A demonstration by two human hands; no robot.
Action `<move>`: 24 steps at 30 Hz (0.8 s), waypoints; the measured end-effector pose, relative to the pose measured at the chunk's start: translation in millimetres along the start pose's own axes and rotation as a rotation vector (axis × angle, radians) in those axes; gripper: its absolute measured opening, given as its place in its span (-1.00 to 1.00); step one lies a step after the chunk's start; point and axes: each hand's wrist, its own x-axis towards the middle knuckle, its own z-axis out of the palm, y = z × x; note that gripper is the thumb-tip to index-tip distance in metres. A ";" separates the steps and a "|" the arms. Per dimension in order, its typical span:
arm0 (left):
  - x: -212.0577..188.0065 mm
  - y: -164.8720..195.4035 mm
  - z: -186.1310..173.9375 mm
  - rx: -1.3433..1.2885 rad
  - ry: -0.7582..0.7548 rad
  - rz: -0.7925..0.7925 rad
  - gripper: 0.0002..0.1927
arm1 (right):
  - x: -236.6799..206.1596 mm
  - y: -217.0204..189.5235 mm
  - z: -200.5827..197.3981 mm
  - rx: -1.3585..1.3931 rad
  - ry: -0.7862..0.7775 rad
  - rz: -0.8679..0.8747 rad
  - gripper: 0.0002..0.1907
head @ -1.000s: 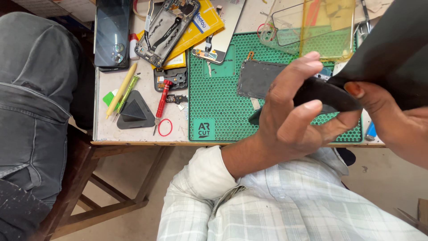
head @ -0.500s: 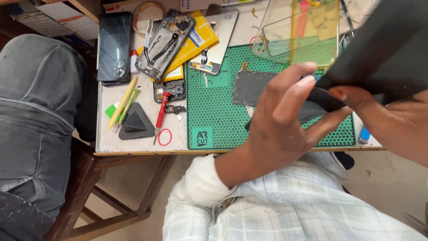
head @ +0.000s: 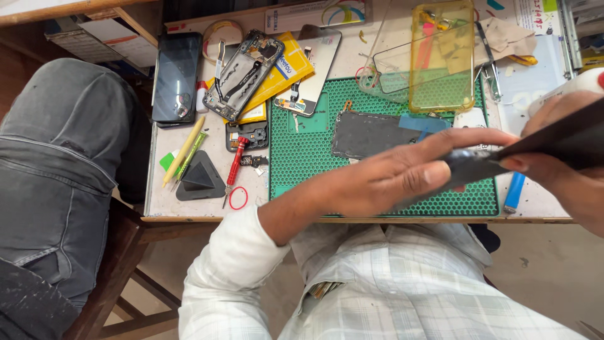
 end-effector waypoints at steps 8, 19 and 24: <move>-31.4 22.6 33.1 -0.001 -0.072 -0.426 -0.19 | -25.5 -24.5 27.8 0.287 -0.284 -0.085 -0.84; -76.2 -4.5 68.7 0.078 -0.006 -0.491 -0.30 | -78.6 -32.3 101.6 0.444 -0.210 0.039 -0.87; -72.8 -8.9 74.5 0.183 -0.066 -0.466 -0.29 | -83.2 -27.1 104.3 0.418 -0.129 -0.174 -0.80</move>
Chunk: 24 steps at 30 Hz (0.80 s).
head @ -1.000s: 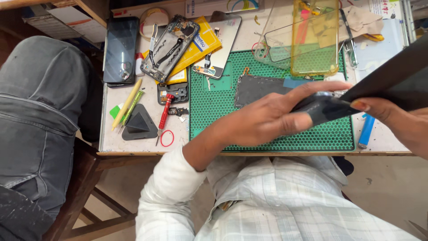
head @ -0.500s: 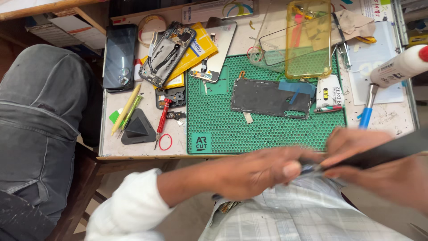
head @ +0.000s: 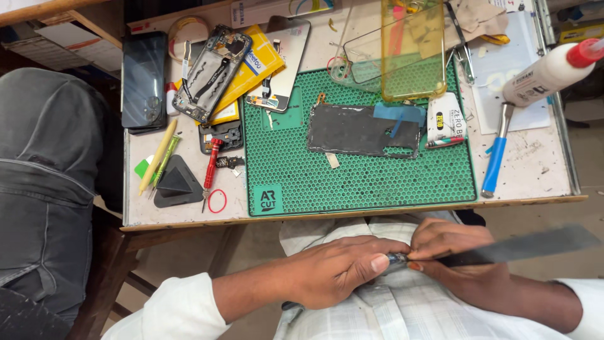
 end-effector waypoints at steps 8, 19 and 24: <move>5.8 5.4 -2.0 0.032 -0.046 -0.066 -0.29 | -0.5 -2.1 -6.0 -0.046 -0.045 -0.034 -0.74; 7.1 7.7 1.8 0.081 -0.039 -0.061 -0.31 | 12.6 -16.6 -9.5 -0.110 -0.073 -0.131 -0.71; 6.6 6.0 3.1 0.072 -0.018 -0.094 -0.31 | 13.8 -17.7 -8.2 -0.072 -0.056 -0.106 -0.73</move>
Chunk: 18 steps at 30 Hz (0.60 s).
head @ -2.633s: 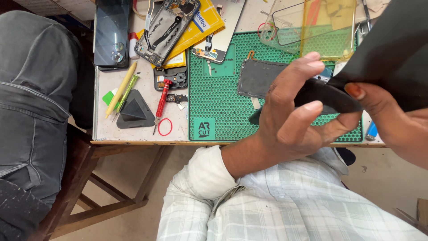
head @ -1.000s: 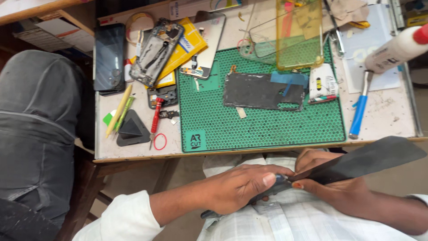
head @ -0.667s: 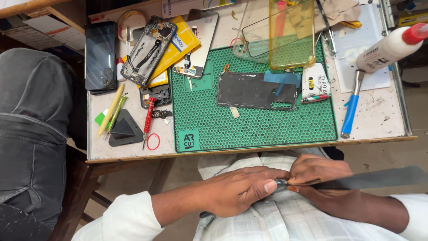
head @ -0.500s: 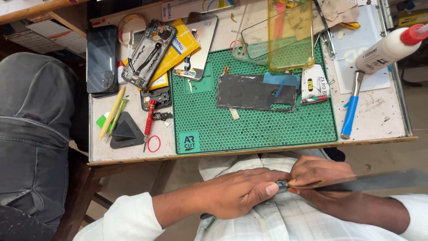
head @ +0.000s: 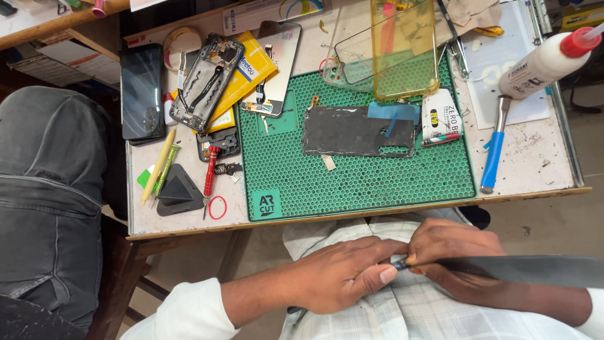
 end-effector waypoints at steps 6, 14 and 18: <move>3.2 -4.3 -1.6 -0.088 0.046 -0.020 -0.22 | 17.9 -6.9 -8.2 -0.031 0.002 -0.127 -0.74; 0.5 -1.4 -2.3 0.020 0.148 0.031 -0.12 | 40.3 -17.7 -29.8 -0.023 -0.283 -0.318 -0.66; 2.5 0.5 -0.3 -0.046 0.179 0.020 -0.13 | 44.8 -18.1 -29.1 -0.067 -0.303 -0.411 -0.71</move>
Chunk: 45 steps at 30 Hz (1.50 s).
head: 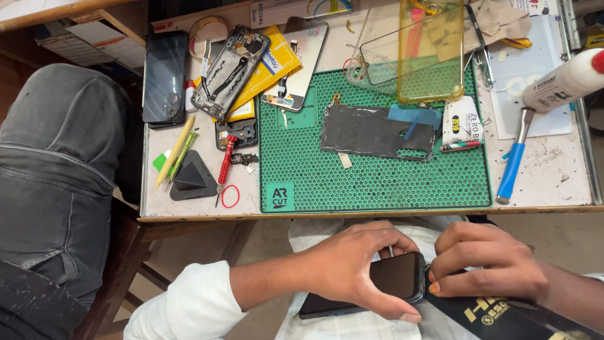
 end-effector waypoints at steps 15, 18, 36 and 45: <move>-4.9 -12.9 27.3 0.070 0.066 -0.036 -0.24 | -32.7 15.6 8.7 0.283 -0.074 0.119 -0.69; -7.4 -15.6 31.4 0.058 0.107 -0.023 -0.23 | -44.5 14.1 21.7 0.264 0.049 0.117 -0.72; -4.1 -21.4 32.5 0.165 0.115 -0.021 -0.20 | -14.3 -7.5 7.4 -0.075 -0.142 0.012 -0.61; -11.3 13.2 0.5 0.273 0.352 0.125 -0.13 | 3.1 12.4 -37.8 0.351 -0.176 0.077 -0.75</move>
